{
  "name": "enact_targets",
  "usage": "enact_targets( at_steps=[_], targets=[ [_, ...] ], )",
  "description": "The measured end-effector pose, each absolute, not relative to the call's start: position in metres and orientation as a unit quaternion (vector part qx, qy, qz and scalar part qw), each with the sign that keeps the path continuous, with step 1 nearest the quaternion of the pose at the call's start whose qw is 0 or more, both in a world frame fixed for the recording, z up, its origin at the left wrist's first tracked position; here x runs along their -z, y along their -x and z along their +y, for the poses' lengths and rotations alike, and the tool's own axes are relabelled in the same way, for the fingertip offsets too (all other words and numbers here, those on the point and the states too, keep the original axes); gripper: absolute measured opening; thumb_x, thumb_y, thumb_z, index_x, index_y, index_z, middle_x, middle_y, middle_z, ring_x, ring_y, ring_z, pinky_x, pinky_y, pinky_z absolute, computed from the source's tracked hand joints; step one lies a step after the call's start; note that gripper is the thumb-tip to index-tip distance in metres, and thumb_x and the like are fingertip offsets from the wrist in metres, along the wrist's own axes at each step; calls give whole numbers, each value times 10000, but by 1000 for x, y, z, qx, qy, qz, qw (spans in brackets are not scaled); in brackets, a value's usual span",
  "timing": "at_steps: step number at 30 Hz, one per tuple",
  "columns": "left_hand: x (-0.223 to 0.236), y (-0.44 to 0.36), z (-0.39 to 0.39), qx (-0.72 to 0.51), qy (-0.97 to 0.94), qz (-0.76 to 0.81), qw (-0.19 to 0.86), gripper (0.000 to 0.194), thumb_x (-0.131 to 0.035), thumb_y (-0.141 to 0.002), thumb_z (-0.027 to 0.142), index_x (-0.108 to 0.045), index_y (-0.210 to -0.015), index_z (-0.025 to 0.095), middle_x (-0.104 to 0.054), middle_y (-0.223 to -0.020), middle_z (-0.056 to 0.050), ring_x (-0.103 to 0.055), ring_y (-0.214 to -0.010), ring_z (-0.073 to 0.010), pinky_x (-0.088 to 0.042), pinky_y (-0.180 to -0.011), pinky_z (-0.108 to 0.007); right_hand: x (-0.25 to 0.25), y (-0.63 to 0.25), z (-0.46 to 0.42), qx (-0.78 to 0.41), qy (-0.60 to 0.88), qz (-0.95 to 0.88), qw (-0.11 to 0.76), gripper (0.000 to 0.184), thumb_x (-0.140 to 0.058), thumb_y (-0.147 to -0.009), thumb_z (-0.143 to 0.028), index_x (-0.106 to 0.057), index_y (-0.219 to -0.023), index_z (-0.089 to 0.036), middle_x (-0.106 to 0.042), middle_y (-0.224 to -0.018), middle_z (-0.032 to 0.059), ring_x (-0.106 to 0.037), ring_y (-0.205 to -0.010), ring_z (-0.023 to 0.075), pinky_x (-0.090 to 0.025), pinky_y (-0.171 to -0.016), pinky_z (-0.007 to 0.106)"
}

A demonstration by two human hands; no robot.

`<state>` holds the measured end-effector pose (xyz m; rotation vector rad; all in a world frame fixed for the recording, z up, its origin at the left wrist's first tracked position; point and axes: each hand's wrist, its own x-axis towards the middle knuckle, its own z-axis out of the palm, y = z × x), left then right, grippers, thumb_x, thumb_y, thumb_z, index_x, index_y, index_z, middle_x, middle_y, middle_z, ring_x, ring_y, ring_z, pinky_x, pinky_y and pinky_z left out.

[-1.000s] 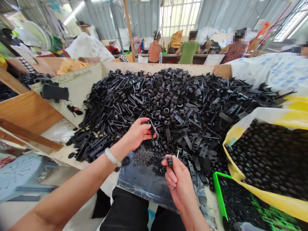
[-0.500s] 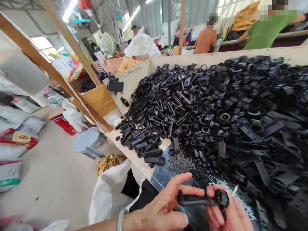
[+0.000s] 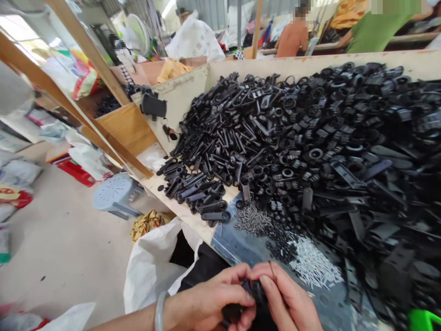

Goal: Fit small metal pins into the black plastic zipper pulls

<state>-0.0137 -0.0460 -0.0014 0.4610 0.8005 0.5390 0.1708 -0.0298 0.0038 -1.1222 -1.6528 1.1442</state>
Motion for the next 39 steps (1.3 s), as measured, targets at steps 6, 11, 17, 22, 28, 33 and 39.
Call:
enact_targets(
  at_steps=[6,11,17,22,28,33,39],
  targets=[
    [-11,15,-41,-233,-352,385,821,550,-587,-902,285,-379,-1407,217,-695,-1022,-55,-615,-567,-72,-431,-516,-206,-3,-174,-29,-294,505,-682,440,225,-549,-1031,-287,-745,-926,-253,-698,-885,39,-688,-820,161,-565,-737,226],
    [-10,5,-39,-264,-375,416,785,374,-565,-885,221,-621,-1253,188,-652,-1162,-84,-626,-790,-117,-454,-633,-239,5,-175,-37,-267,519,-692,426,189,-544,-1029,-191,-728,-1004,-228,-669,-847,22,-654,-751,148,-539,-685,241],
    [-18,-7,-39,-282,-311,435,796,317,-563,-844,206,-646,-1142,138,-593,-849,-10,-512,-648,-101,-391,-591,-247,12,-175,-42,-193,504,-726,426,176,-570,-1022,-164,-729,-1080,-213,-681,-910,37,-680,-783,151,-560,-711,249],
    [-23,-9,-40,-261,-333,456,783,270,-518,-850,174,-628,-1094,141,-492,-676,42,-433,-617,-105,-346,-609,-258,13,-171,-44,-166,507,-728,430,157,-586,-1021,-161,-728,-1075,-199,-690,-908,33,-684,-756,135,-558,-684,230],
    [-26,-11,-39,-272,-334,438,789,326,-588,-901,282,-602,-1188,129,-472,-716,45,-411,-629,-101,-341,-606,-250,11,-159,-51,-106,565,-675,462,124,-610,-1009,-178,-733,-1017,-196,-708,-877,34,-686,-766,154,-557,-728,259],
    [-15,-14,-42,-267,-414,464,736,354,-573,-973,407,-595,-1212,145,-503,-781,38,-413,-590,-86,-344,-562,-244,15,-152,-53,-126,588,-648,467,122,-625,-998,-191,-745,-1011,-212,-722,-880,46,-686,-765,173,-552,-728,292],
    [-15,-8,-47,-223,-478,475,704,344,-475,-1031,372,-572,-1304,186,-565,-815,16,-454,-612,-108,-383,-607,-253,21,-151,-66,-190,599,-610,482,145,-605,-1006,-225,-750,-1015,-217,-713,-836,22,-677,-732,165,-538,-686,285]
  ],
)
